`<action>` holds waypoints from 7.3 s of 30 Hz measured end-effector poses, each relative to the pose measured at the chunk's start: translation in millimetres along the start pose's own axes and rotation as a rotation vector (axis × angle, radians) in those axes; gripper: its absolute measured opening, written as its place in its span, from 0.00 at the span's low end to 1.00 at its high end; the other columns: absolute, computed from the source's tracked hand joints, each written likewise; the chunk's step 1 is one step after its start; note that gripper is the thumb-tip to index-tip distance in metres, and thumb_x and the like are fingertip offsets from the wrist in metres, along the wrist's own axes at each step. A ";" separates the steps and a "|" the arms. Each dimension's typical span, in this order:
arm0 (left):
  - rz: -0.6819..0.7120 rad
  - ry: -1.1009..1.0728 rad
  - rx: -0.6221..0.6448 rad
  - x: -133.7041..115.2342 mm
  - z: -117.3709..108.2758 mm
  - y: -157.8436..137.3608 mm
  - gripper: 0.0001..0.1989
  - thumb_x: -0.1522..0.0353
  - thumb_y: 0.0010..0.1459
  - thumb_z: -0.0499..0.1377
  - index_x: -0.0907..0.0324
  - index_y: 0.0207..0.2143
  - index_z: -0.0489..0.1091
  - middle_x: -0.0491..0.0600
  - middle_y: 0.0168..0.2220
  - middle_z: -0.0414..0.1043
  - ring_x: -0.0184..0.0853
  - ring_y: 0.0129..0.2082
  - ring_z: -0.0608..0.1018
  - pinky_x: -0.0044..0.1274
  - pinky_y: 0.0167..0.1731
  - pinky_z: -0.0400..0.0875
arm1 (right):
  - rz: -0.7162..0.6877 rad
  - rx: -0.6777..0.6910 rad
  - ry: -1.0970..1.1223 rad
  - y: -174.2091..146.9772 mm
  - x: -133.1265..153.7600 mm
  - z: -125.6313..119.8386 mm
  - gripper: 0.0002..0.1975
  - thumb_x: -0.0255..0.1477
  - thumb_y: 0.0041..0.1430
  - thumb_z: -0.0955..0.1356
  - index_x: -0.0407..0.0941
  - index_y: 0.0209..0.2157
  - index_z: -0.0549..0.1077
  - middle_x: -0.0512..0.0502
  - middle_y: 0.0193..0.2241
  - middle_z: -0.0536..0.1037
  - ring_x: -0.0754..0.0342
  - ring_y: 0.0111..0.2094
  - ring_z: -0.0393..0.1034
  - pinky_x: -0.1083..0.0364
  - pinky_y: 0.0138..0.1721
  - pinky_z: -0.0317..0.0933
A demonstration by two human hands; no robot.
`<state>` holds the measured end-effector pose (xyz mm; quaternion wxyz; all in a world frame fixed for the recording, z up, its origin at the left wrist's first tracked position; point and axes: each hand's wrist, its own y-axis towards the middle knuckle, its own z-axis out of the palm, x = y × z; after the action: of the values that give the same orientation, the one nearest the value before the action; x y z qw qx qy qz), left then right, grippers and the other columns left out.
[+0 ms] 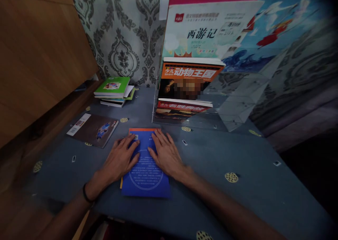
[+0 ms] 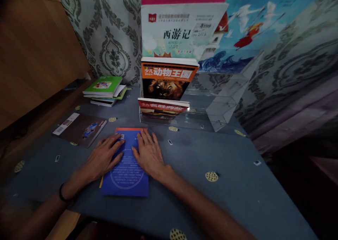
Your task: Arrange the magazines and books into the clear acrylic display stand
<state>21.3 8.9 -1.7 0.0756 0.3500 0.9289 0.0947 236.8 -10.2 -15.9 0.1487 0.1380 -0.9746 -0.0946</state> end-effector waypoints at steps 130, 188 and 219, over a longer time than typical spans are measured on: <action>0.061 -0.245 -0.115 21.8 -0.4 -36.0 0.10 0.64 0.70 0.52 0.56 0.47 0.70 0.56 0.58 0.69 0.42 0.60 0.70 0.38 0.58 0.69 | -0.392 0.272 0.249 38.1 23.7 -2.0 0.24 0.30 0.72 0.61 0.42 0.66 0.63 0.38 0.67 0.64 0.48 0.70 0.53 0.37 0.71 0.42; -0.336 -0.447 0.061 24.6 -20.3 -13.2 0.15 0.55 0.61 0.54 0.55 0.39 0.72 0.47 0.32 0.76 0.40 0.31 0.77 0.29 0.33 0.68 | 0.430 -0.051 1.153 -36.8 -51.7 -7.5 0.30 0.35 0.52 0.73 0.41 0.57 0.69 0.58 0.20 0.70 0.57 0.21 0.66 0.58 0.23 0.59; -0.707 -1.736 -0.421 -39.1 -45.9 10.8 0.35 0.64 0.35 0.78 0.57 0.46 0.69 0.43 0.32 0.78 0.30 0.26 0.79 0.19 0.28 0.75 | 0.624 -0.396 1.719 -71.3 -15.0 -50.4 0.23 0.45 0.36 0.82 0.43 0.25 0.78 0.50 0.19 0.78 0.59 0.20 0.72 0.62 0.22 0.66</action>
<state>47.7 -14.8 48.3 0.8227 -0.0229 0.5647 -0.0608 283.6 -80.3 11.3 0.8578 -0.1353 -0.4894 -0.0802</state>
